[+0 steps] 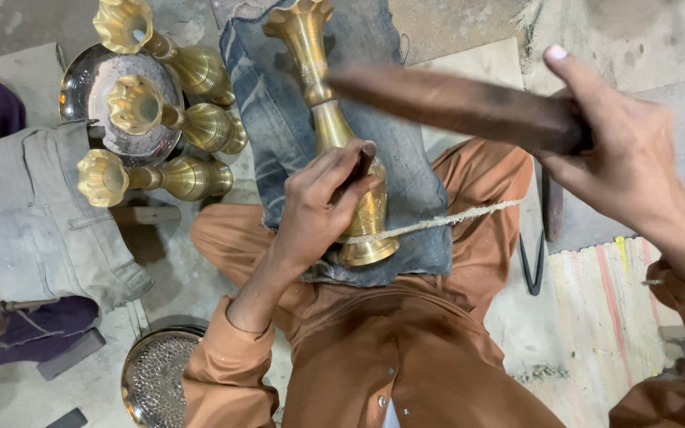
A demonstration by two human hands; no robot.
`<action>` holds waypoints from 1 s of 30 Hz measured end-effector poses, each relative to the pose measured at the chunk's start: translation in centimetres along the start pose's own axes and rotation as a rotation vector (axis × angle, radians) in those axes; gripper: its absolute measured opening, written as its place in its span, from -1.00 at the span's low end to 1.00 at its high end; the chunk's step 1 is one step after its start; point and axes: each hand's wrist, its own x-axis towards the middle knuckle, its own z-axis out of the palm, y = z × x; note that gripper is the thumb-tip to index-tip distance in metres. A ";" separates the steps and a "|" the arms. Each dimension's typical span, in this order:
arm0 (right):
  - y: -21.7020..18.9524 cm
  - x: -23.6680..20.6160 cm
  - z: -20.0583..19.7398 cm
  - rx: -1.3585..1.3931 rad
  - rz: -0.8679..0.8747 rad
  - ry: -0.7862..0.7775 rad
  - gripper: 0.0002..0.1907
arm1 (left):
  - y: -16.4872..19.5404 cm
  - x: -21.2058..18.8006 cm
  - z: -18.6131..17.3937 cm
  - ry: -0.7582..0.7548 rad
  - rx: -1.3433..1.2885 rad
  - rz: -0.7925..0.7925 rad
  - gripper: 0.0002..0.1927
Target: The person sits on the floor and uses a wooden mallet and a metal punch to emboss a decorative pattern onto a brass vase. They repeatedly strike the punch against the vase surface, rotating the object to work on different sections.
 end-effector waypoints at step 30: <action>0.3 -2.6 4.1 0.482 0.258 0.054 -0.21 | -0.5 0.6 -1.1 -0.166 -0.075 -0.032 -0.62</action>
